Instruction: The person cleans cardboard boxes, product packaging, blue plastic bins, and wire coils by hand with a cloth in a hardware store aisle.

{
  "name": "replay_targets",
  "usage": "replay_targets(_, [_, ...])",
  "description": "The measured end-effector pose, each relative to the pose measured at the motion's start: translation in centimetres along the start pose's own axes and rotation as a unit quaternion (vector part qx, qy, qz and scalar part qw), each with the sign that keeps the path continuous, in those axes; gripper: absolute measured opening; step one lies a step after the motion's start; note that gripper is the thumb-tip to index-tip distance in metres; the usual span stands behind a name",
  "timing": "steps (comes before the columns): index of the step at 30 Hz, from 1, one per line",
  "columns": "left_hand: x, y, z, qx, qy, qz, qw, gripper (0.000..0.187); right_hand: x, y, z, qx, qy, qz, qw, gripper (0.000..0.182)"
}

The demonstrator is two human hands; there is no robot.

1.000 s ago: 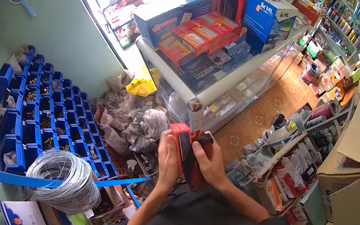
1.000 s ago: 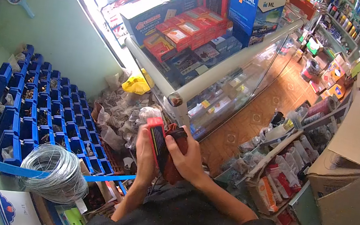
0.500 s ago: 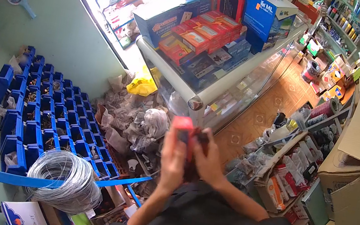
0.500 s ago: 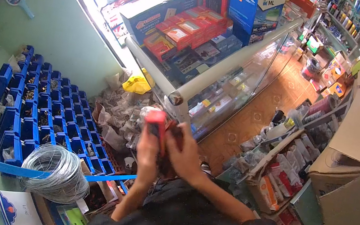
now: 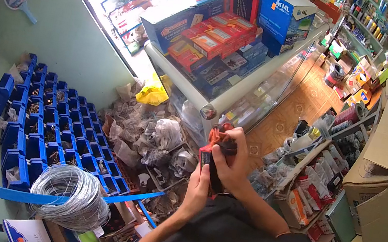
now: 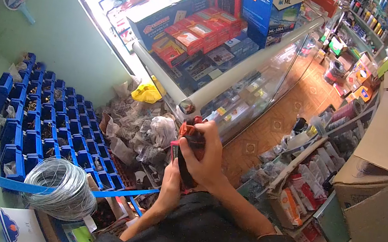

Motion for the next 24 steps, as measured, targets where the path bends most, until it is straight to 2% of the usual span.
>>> replay_targets(1, [-0.1, 0.1, -0.1, 0.008, -0.002, -0.023, 1.0, 0.052, 0.0, -0.2, 0.0, -0.011, -0.016, 0.007, 1.0, 0.032])
replay_targets(2, [0.3, -0.1, -0.1, 0.053, 0.073, 0.004, 0.996, 0.052, 0.0, -0.1, -1.5, 0.059, 0.036, -0.015, 0.998, 0.034])
replay_targets(3, [0.5, -0.5, 0.3, 0.098, 0.147, 0.031, 0.984, 0.052, -0.5, 0.8, -1.4, 0.077, 0.066, -0.032, 0.994, 0.036])
replay_targets(4, [0.8, -0.8, 0.4, 0.143, 0.22, 0.059, 0.963, 0.052, -0.9, 1.3, -2.4, 0.105, 0.088, -0.079, 0.987, 0.034])
replay_targets(5, [2.1, -1.5, -0.4, 0.155, 0.266, 0.033, 0.951, 0.053, -1.5, 1.9, -3.4, 0.132, 0.109, -0.126, 0.977, 0.033])
replay_targets(7, [3.4, -1.6, -0.5, 0.133, 0.193, 0.017, 0.972, 0.06, -1.6, 1.9, -2.7, 0.128, 0.086, -0.114, 0.981, 0.03])
replay_targets(9, [1.4, -0.4, -1.0, 0.072, 0.183, 0.02, 0.98, 0.064, -0.4, -0.8, -1.8, 0.092, 0.08, -0.088, 0.989, 0.029])
replay_targets(10, [1.1, 0.4, -0.5, 0.026, 0.071, 0.018, 0.997, 0.063, 0.1, -1.6, -0.7, -0.025, 0.03, -0.029, 0.999, 0.028])
replay_targets(13, [1.9, -0.6, -0.6, 0.023, 0.095, 0.043, 0.994, 0.058, -1.5, -0.9, -0.9, 0.005, 0.046, -0.039, 0.998, 0.027])
replay_targets(14, [2.3, -1.5, -0.1, 0.054, 0.193, 0.082, 0.976, 0.058, -2.2, -0.5, -2.0, 0.079, 0.077, -0.077, 0.991, 0.026])
replay_targets(15, [2.7, -1.5, 1.2, 0.096, 0.272, 0.101, 0.952, 0.058, -3.1, 0.7, -2.5, 0.106, 0.062, -0.12, 0.985, 0.028])
replay_targets(17, [5.2, -1.1, 2.5, 0.063, 0.138, 0.14, 0.978, 0.055, -3.8, 1.9, -3.1, 0.115, 0.077, -0.177, 0.974, 0.026])
replay_targets(18, [5.0, -0.9, 1.7, 0.054, 0.166, 0.108, 0.979, 0.062, -3.4, 1.3, -1.9, 0.016, 0.027, -0.138, 0.99, 0.024])
replay_targets(20, [3.5, 0.6, 0.3, 0.032, 0.125, 0.086, 0.988, 0.065, -3.0, 0.7, 0.9, -0.188, -0.071, -0.076, 0.977, 0.022])
replay_targets(22, [1.6, 0.8, 0.8, -0.043, 0.054, 0.054, 0.996, 0.068, -3.1, 0.0, 1.2, -0.243, -0.142, -0.012, 0.959, 0.021])
replay_targets(24, [2.1, 0.4, 1.5, -0.043, 0.082, 0.066, 0.993, 0.068, -3.3, 0.3, -0.2, -0.277, -0.187, 0.043, 0.942, 0.028])
Point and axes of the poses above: each hand's wrist, its own y-axis away from the middle knuckle, its own x-axis out of the back of the hand, z = x × y, the point moved 5 cm from there along -y, towards the middle knuckle, and after that the axes turned 8 degrees about x, right-handed, at the moved point
